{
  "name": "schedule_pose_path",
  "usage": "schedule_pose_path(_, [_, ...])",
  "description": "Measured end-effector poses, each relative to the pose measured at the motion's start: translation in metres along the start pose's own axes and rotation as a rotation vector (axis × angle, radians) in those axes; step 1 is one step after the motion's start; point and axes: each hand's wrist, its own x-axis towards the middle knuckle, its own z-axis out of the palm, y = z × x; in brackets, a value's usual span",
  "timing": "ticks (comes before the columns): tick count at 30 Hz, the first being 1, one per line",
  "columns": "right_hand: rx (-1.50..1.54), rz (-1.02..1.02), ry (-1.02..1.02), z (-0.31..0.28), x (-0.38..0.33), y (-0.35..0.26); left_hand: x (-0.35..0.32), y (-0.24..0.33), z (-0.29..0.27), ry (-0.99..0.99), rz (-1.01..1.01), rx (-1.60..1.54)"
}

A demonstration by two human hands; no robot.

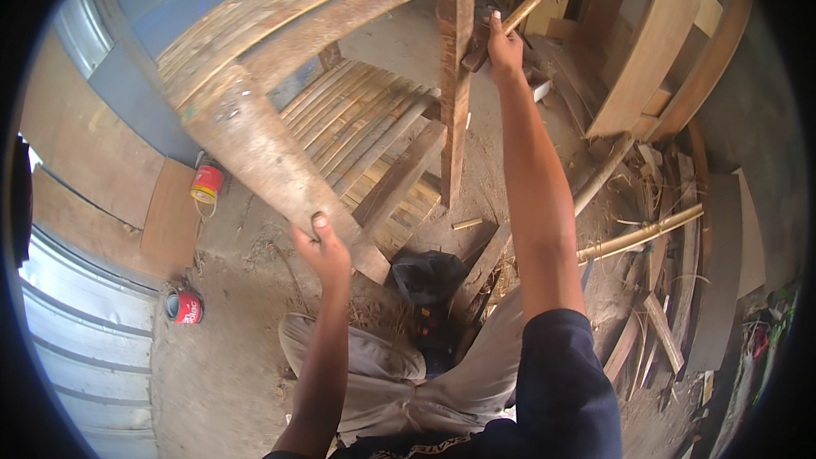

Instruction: The person sits on the floor and uses a knife and hammer to shape and fit a wooden slat into a bamboo chair frame. They repeatedly test the fit, adjust the wood, and hammer the slat into place.

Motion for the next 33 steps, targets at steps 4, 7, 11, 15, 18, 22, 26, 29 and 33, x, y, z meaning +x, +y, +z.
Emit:
schedule_pose_path(4, [0.194, 0.171, -0.216, 0.020, 0.006, 0.010, 0.000, 0.001, 0.003, 0.059, 0.034, -0.033])
schedule_pose_path(7, [0.213, 0.211, -0.434, 0.016, 0.002, 0.015, 0.004, 0.001, 0.002, 0.080, 0.039, -0.022])
schedule_pose_path(11, [0.170, 0.238, -0.254, 0.012, -0.002, 0.019, 0.008, 0.001, 0.001, 0.073, 0.105, -0.016])
schedule_pose_path(15, [0.184, 0.194, -0.155, 0.015, -0.006, 0.018, 0.014, 0.000, -0.006, 0.057, 0.156, -0.009])
schedule_pose_path(18, [0.205, 0.204, -0.147, 0.012, -0.023, 0.008, 0.021, -0.010, -0.025, 0.001, 0.097, 0.096])
schedule_pose_path(22, [0.130, 0.232, -0.059, 0.008, -0.069, -0.013, 0.062, -0.040, -0.052, 0.025, 0.057, 0.059])
schedule_pose_path(26, [0.150, 0.126, -0.103, 0.010, -0.135, -0.027, 0.121, -0.076, -0.097, 0.010, 0.053, 0.289])
schedule_pose_path(29, [0.097, 0.093, -0.074, 0.018, -0.173, -0.030, 0.166, -0.101, -0.117, 0.022, 0.069, 0.514])
schedule_pose_path(33, [0.034, 0.036, 0.000, 0.027, -0.212, -0.039, 0.190, -0.127, -0.134, 0.009, 0.079, 0.658])
